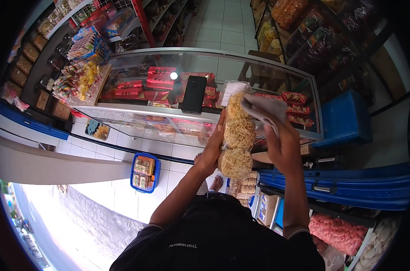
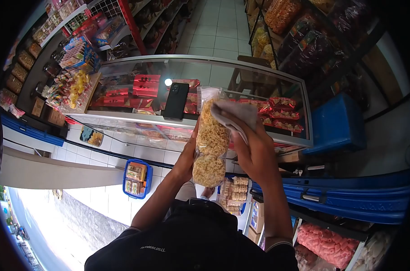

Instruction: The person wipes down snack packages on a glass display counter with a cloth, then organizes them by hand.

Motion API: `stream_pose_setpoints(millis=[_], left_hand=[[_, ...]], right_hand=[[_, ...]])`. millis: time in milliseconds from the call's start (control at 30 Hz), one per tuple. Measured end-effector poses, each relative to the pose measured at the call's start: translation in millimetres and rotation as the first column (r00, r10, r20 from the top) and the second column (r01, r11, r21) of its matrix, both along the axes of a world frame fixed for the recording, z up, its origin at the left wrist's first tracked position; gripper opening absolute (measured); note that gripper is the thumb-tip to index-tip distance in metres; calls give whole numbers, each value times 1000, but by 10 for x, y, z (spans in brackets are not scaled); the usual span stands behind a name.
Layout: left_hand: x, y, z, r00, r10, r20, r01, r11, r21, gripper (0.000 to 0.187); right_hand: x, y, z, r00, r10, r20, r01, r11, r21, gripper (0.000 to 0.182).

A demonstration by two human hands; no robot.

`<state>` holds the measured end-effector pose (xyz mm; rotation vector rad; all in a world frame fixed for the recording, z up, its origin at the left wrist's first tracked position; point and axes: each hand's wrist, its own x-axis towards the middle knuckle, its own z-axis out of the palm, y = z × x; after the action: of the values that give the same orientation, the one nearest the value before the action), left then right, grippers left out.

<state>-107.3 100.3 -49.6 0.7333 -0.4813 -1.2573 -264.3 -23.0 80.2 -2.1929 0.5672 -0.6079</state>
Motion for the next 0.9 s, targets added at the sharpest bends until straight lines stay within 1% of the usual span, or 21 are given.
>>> stream_pose_setpoints(millis=[33, 133, 233, 300, 333, 400, 433, 533, 633, 667, 767, 800, 900], left_hand=[[-11, 5, 19, 1000, 5, 3, -5, 1000, -8, 76], [-12, 37, 58, 1000, 16, 12, -16, 1000, -20, 74], [19, 66, 47, 999, 31, 27, -31, 999, -7, 71], [15, 92, 64, 997, 52, 52, -54, 998, 21, 69], [17, 100, 33, 998, 55, 27, -56, 998, 34, 67], [31, 99, -19, 998, 58, -19, -57, 997, 55, 65], [24, 105, -27, 998, 61, 9, -61, 997, 45, 64], [-26, 115, 57, 994, 64, 89, -65, 998, 12, 63], [-88, 88, 109, 997, 47, -67, -46, 999, 9, 65], [-82, 52, 60, 998, 55, -15, -55, 998, 5, 69], [-87, 41, 15, 998, 57, -12, -58, 997, -46, 70], [-110, 42, 44, 996, 67, 66, -63, 996, -55, 73], [-208, 70, 77, 996, 28, 90, -24, 999, -46, 75]], right_hand=[[92, -47, -88, 997, 20, 73, -12, 994, -107, 45], [205, -40, -234, 994, 106, -11, -105, 966, -237, 52], [122, 65, -249, 989, 127, -70, -136, 980, -145, 58], [34, 145, -231, 981, 171, -92, -186, 963, -195, 59], [-16, 192, -228, 976, 192, -104, -211, 952, -220, 60], [-129, 308, -289, 968, 235, -87, -247, 953, -176, 60], [-176, 350, -325, 964, 255, -79, -265, 951, -157, 61], [-312, 391, -389, 970, 239, -42, -243, 961, -134, 59], [-474, 504, -376, 963, 265, -44, -268, 953, -141, 54], [-532, 549, -361, 959, 277, -54, -282, 948, -148, 52], [-700, 624, -348, 935, 354, -24, -354, 929, -104, 47], [-759, 613, -302, 932, 362, 14, -358, 926, -122, 40], [-855, 456, -139, 912, 386, 139, -397, 916, 63, 39]])
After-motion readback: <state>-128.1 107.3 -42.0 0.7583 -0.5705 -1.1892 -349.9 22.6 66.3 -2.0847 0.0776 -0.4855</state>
